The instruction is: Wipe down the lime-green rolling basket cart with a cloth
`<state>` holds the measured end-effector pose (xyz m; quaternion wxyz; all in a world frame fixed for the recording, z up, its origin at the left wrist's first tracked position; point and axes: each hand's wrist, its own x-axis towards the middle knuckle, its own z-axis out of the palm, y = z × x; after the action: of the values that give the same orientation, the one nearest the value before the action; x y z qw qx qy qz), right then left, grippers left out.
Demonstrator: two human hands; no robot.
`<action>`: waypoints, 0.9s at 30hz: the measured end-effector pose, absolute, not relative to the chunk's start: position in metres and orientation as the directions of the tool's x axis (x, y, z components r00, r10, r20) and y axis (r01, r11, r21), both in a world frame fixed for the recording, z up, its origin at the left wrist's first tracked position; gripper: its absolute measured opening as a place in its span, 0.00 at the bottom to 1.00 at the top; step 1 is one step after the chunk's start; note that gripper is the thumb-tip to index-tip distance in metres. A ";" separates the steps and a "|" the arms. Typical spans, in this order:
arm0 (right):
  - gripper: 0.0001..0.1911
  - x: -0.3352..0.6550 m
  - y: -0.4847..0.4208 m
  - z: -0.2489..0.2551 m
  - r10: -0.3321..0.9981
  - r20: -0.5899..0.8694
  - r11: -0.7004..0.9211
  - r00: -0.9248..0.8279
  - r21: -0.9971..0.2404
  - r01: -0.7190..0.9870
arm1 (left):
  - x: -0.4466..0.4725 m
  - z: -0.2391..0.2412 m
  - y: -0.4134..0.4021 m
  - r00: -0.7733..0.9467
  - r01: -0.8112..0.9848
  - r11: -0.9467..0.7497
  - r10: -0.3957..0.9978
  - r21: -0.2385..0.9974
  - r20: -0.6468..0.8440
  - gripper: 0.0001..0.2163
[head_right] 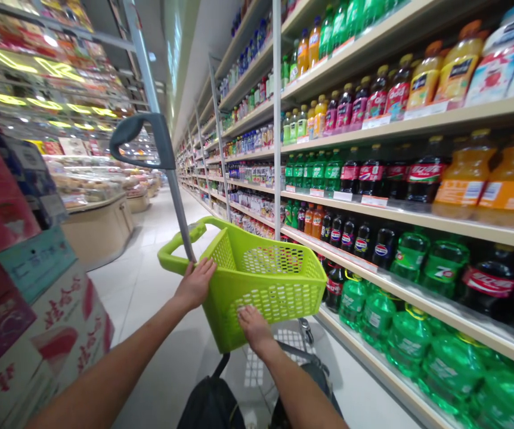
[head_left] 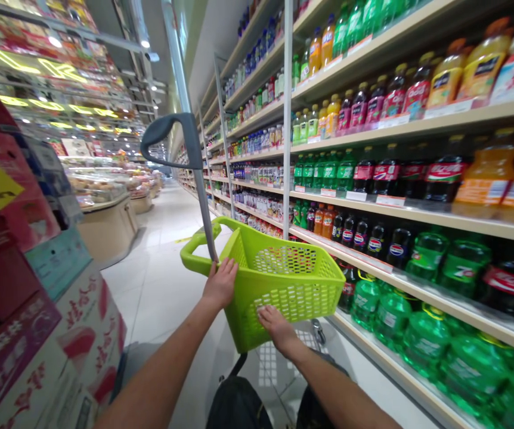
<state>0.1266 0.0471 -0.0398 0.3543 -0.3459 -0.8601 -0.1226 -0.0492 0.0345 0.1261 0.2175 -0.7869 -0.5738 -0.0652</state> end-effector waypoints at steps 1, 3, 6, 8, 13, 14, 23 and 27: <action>0.16 0.134 0.047 -0.036 0.515 0.698 0.723 -0.498 -0.042 0.690 | -0.049 0.124 0.036 0.338 0.931 -0.251 0.864 -0.265 0.373 0.23; 0.19 0.141 0.051 -0.013 0.515 0.739 0.701 -0.435 -0.071 0.709 | -0.050 0.119 0.038 0.356 0.928 -0.262 0.835 -0.265 0.421 0.23; 0.21 0.140 0.063 0.022 0.482 0.811 0.679 -0.331 -0.107 0.726 | -0.051 0.113 0.040 0.380 0.922 -0.281 0.789 -0.268 0.482 0.23; 0.20 0.142 0.065 0.018 0.489 0.810 0.663 -0.323 -0.104 0.742 | -0.053 0.111 0.040 0.389 0.919 -0.289 0.771 -0.268 0.504 0.24; 0.21 0.167 0.047 -0.043 0.572 0.694 0.659 -0.438 -0.071 0.748 | -0.049 0.108 0.038 0.362 0.930 -0.260 0.775 -0.261 0.518 0.24; 0.22 0.173 0.044 -0.045 0.583 0.689 0.654 -0.430 -0.085 0.752 | -0.044 0.106 0.038 0.343 0.937 -0.242 0.778 -0.253 0.527 0.24; 0.27 0.214 0.050 -0.036 0.682 0.663 0.549 -0.308 -0.185 0.815 | 0.023 0.070 0.034 0.371 0.926 -0.314 0.859 -0.208 0.352 0.27; 0.29 0.230 0.038 -0.056 0.772 0.544 0.510 -0.328 -0.221 0.831 | 0.023 0.069 0.034 0.373 0.923 -0.313 0.872 -0.225 0.318 0.26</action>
<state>0.2299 0.0381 -0.0563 0.3049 -0.4928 -0.8135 -0.0486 0.0230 0.0343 0.0691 0.1863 -0.8073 -0.5558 -0.0685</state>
